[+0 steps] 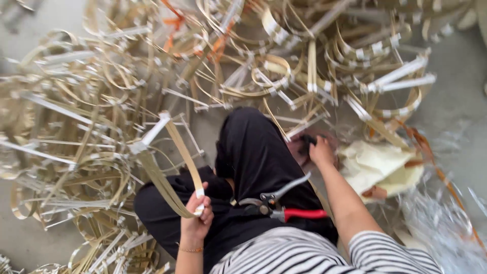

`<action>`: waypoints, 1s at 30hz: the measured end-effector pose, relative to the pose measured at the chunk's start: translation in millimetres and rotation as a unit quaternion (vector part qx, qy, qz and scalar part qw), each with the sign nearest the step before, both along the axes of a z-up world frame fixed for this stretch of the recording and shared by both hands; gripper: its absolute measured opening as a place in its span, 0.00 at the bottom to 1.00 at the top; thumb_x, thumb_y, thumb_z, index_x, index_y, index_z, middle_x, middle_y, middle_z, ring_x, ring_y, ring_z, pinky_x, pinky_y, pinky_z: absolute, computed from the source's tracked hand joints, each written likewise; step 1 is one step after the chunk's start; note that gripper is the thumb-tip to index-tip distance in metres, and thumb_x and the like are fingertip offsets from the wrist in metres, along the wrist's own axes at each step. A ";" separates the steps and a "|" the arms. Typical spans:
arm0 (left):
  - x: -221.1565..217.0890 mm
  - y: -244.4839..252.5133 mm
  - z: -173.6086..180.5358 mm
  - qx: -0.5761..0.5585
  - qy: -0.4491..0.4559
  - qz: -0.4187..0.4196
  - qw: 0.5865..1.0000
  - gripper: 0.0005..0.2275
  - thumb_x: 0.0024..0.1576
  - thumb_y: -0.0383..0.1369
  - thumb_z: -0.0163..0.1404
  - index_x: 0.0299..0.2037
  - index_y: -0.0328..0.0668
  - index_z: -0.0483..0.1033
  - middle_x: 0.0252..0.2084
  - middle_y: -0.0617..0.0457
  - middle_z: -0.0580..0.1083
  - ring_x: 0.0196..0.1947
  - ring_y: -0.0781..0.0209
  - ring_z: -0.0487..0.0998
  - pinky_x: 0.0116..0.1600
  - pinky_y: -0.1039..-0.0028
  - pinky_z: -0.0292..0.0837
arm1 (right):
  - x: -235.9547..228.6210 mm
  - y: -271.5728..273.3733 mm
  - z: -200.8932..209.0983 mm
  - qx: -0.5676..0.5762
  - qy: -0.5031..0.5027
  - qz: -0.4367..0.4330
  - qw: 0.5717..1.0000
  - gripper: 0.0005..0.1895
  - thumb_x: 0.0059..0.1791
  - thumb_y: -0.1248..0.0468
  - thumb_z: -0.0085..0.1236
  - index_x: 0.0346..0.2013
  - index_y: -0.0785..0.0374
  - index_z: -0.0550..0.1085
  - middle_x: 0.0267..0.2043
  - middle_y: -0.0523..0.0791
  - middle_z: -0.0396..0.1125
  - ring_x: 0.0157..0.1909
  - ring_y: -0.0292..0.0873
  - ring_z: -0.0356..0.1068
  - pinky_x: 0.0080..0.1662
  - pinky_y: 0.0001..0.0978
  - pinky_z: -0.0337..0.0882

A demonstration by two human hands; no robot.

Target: Assembling circular bamboo frames by fitting strips into connectors and trimming excess material using pliers.

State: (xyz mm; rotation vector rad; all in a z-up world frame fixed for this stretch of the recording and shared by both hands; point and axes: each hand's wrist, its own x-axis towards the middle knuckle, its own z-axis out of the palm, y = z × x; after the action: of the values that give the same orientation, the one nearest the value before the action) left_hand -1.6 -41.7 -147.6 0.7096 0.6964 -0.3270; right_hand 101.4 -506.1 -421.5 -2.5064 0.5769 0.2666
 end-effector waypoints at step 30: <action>-2.1 23.5 7.4 -0.156 -0.105 0.028 0.982 0.19 0.62 0.29 0.44 0.64 0.40 0.65 0.23 0.55 0.68 0.12 0.70 0.63 0.15 0.79 0.56 | 143.8 155.8 376.8 0.643 -0.115 0.048 0.755 0.17 0.50 0.60 0.50 0.45 0.70 0.65 0.33 0.58 0.71 0.39 0.58 0.75 0.44 0.56 0.77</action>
State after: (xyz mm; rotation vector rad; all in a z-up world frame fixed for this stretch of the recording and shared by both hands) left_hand -3.7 -18.2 -140.1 0.4179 0.4497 -0.2959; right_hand 245.3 -350.3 -44.8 -1.1672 0.0462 0.2516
